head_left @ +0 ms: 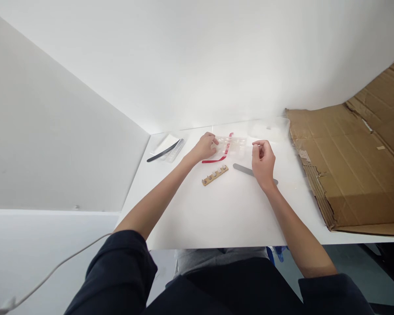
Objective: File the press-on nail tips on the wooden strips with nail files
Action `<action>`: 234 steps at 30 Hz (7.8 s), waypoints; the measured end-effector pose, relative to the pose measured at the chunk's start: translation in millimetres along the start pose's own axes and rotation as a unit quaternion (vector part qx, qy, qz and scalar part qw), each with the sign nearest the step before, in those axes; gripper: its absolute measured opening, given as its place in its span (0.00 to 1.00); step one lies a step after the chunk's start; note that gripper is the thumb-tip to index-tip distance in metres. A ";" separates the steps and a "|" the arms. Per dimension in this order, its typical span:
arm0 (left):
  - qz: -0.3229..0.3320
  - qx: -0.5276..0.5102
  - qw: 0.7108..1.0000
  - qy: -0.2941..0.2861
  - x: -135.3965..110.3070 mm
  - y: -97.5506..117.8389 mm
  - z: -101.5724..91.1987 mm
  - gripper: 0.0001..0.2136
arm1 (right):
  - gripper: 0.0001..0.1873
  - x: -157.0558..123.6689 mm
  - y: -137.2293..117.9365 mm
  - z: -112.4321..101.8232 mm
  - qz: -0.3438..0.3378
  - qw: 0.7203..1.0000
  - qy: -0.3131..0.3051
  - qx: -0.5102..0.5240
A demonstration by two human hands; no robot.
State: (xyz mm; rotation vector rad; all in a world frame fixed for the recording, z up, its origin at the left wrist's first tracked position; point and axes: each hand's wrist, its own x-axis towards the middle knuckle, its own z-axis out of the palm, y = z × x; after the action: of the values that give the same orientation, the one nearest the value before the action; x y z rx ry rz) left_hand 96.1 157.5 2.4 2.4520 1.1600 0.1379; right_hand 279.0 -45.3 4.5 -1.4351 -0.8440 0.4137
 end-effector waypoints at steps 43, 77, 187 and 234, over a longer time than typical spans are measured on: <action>0.047 0.121 0.991 0.011 -14.7 17.2 -7.3 0.15 | 0.09 -0.3 0.7 -0.4 -0.003 1.000 -0.005 -0.003; 0.074 0.156 0.981 0.087 -13.5 14.0 -6.2 0.11 | 0.09 0.9 5.1 -0.1 0.003 1.000 -0.007 -0.008; 0.105 -0.136 0.983 0.065 -20.7 64.1 -77.2 0.08 | 0.11 26.0 6.9 -2.0 -0.030 0.961 -0.083 -0.263; 0.117 -0.173 0.977 0.052 -18.9 48.1 -91.0 0.08 | 0.16 94.8 -24.4 10.1 0.015 0.799 -0.408 -0.442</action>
State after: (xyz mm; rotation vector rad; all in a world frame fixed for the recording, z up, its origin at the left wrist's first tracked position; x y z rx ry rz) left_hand 94.2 146.2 106.5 2.2787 0.8013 0.5004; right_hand 328.4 25.7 51.5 -2.1597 -1.8902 0.7401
